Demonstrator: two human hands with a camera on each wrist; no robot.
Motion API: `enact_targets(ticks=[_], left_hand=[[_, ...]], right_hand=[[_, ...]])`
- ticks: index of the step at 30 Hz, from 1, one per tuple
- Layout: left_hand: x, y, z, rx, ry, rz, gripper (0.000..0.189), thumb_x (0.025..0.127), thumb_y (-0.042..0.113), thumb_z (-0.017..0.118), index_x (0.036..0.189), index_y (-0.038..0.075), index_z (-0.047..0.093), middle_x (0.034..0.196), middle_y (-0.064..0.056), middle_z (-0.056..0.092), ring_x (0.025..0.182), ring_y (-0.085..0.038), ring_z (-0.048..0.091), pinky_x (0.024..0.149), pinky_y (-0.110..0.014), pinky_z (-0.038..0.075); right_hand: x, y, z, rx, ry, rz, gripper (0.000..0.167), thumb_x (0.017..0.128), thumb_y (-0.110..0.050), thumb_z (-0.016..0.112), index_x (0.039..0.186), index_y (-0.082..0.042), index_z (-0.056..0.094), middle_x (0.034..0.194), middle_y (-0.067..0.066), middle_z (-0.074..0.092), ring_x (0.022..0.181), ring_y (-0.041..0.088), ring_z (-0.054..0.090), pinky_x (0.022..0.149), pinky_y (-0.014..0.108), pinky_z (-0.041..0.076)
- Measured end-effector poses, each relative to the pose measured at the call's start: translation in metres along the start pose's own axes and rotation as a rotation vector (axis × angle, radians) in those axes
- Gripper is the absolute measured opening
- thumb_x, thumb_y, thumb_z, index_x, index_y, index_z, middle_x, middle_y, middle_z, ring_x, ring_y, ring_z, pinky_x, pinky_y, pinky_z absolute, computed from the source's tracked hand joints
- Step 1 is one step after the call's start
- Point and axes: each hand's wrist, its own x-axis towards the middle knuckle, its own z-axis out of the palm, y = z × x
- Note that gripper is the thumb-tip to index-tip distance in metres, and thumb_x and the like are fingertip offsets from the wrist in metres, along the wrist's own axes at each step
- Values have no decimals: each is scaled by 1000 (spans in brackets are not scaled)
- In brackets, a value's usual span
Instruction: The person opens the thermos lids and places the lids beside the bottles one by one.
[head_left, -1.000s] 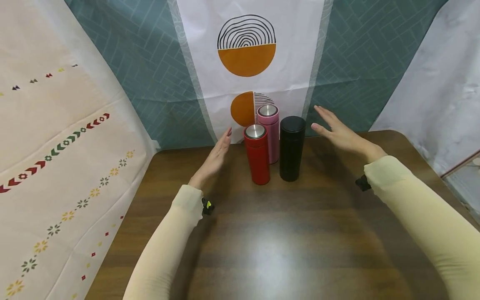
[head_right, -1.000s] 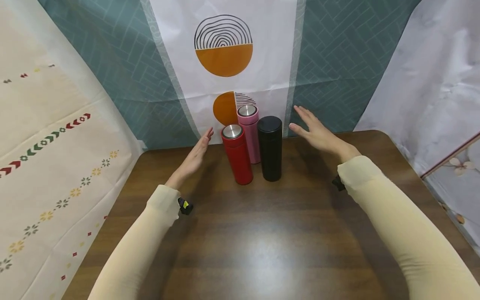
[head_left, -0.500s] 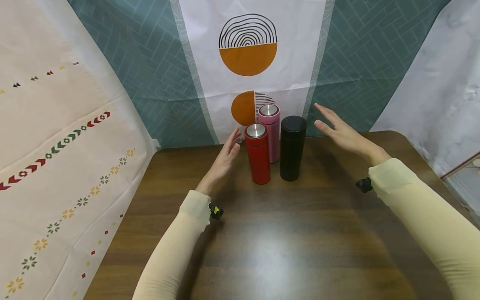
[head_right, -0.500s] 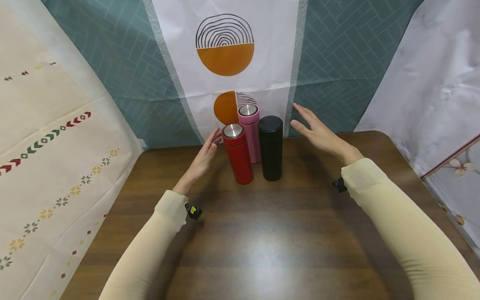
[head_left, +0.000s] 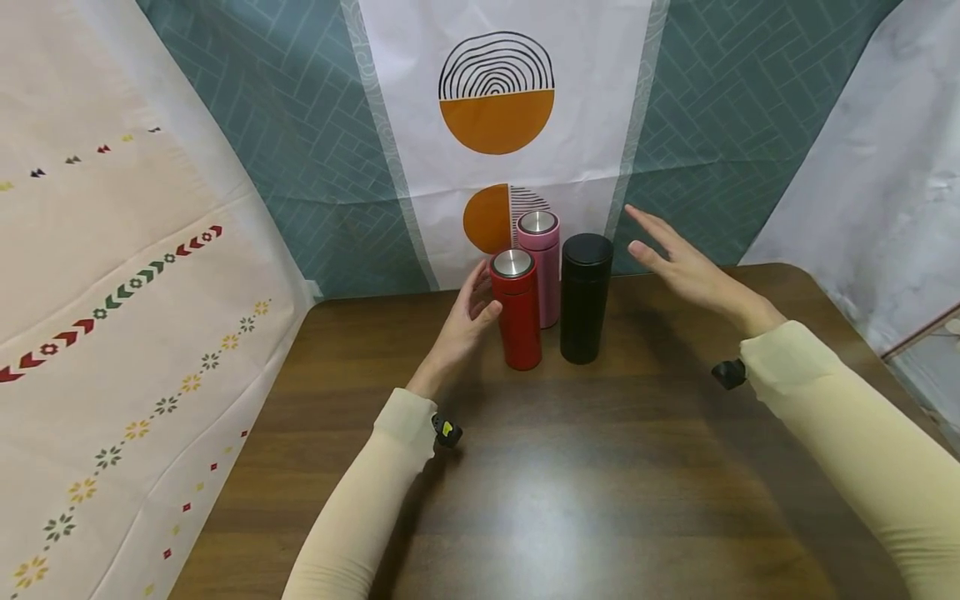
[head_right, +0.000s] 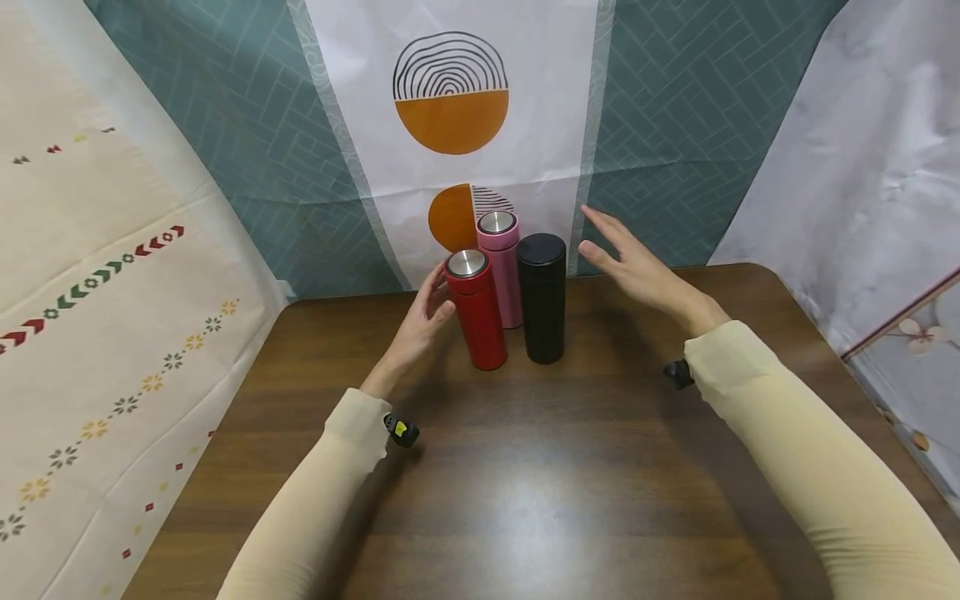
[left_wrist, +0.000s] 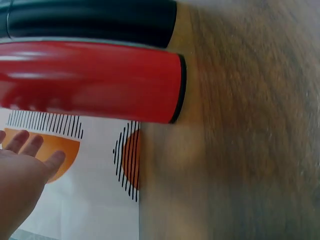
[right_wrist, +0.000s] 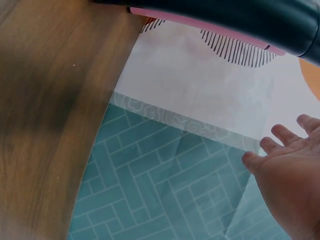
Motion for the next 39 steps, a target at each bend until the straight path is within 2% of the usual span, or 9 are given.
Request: enact_targets(ticks=[3,5,9,12,14,20,27,33,39], left_hand=[[-4,6,5,-5,4,-22,123,77,76,71,165,7,20,164,-21,30,151,-42,30,124,-56,25],[-4,5,7,-17,0,-43,123,76,75,73,165,8,20,164,-21,29,151,-42,30,124,-57,26],[2,-10,7,-27,-10,-62,123,76,71,73,166,10,17,166,-21,26,153,-42,26,124,-61,22],[6,-23,7,-29,-4,-51,120,78,69,74,167,13,16,167,-21,25,153,-41,25,124,-62,18],[7,-27,7,-28,1,-56,116,79,67,75,167,17,17,167,-18,28,153,-39,28,124,-60,21],[6,-28,9,7,16,-85,111,80,70,75,166,24,22,163,-8,35,149,-31,38,122,-50,33],[5,-26,12,25,14,-93,115,75,76,74,165,25,24,161,-5,38,148,-29,40,120,-51,36],[6,-28,14,-12,-4,-103,105,82,67,77,164,27,24,159,-4,40,146,-27,42,117,-53,40],[7,-29,18,-19,-2,-104,92,92,45,78,164,26,24,157,-5,44,142,-29,46,115,-54,42]], right_hand=[[-1,-4,-1,-2,11,-16,64,111,-41,44,168,-34,14,174,7,6,159,35,4,119,75,4],[-1,-6,-1,-4,14,-26,64,111,-41,44,168,-34,15,174,6,7,159,35,4,119,74,5],[-2,-10,-1,-1,20,-45,63,111,-40,45,167,-35,16,174,4,8,159,33,5,120,74,5],[-2,-15,-1,2,27,-60,64,111,-39,47,167,-35,17,174,4,9,159,32,6,120,73,5],[-2,-19,0,5,33,-73,64,111,-38,48,167,-33,18,174,5,10,159,31,6,120,72,5],[-1,-32,2,7,40,-117,65,109,-39,51,167,-34,22,173,2,13,159,28,8,121,71,6],[0,-43,4,0,57,-162,66,107,-43,55,166,-35,24,173,3,16,158,27,11,122,70,7],[0,-52,7,-8,60,-197,69,105,-47,57,166,-35,26,172,0,18,158,24,14,122,68,9],[0,-61,10,-18,50,-235,71,104,-49,58,166,-35,26,171,-2,19,157,22,15,123,68,10]])
